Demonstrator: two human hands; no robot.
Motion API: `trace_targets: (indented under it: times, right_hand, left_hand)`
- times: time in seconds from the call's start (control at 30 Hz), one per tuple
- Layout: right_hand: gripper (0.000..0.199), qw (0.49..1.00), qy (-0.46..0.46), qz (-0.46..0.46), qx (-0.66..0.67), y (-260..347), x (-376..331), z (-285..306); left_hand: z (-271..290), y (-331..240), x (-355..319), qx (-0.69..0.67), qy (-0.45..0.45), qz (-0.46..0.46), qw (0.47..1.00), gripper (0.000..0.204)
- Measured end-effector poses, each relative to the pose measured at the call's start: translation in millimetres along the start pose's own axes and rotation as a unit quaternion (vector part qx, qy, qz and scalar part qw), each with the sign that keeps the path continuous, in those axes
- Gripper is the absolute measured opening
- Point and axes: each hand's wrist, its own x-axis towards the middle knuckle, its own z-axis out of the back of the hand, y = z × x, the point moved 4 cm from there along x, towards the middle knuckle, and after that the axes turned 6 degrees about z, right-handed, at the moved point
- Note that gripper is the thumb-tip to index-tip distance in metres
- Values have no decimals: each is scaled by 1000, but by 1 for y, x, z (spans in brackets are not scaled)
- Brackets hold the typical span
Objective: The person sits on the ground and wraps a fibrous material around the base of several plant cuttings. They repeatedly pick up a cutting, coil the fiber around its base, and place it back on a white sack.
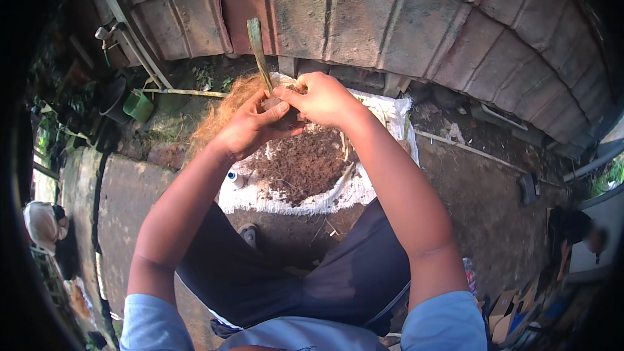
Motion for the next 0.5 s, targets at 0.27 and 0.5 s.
trace_targets:
  times: [0.27, 0.5]
  right_hand:
    - [37, 990, 20, 56, 127, -22, 3, -16]
    - [40, 973, -92, 42, 207, -41, 13, -30]
  left_hand:
    - [15, 11, 14, 20, 36, 35, 999, 33]
    - [20, 20, 39, -31, -17, -22, 999, 41]
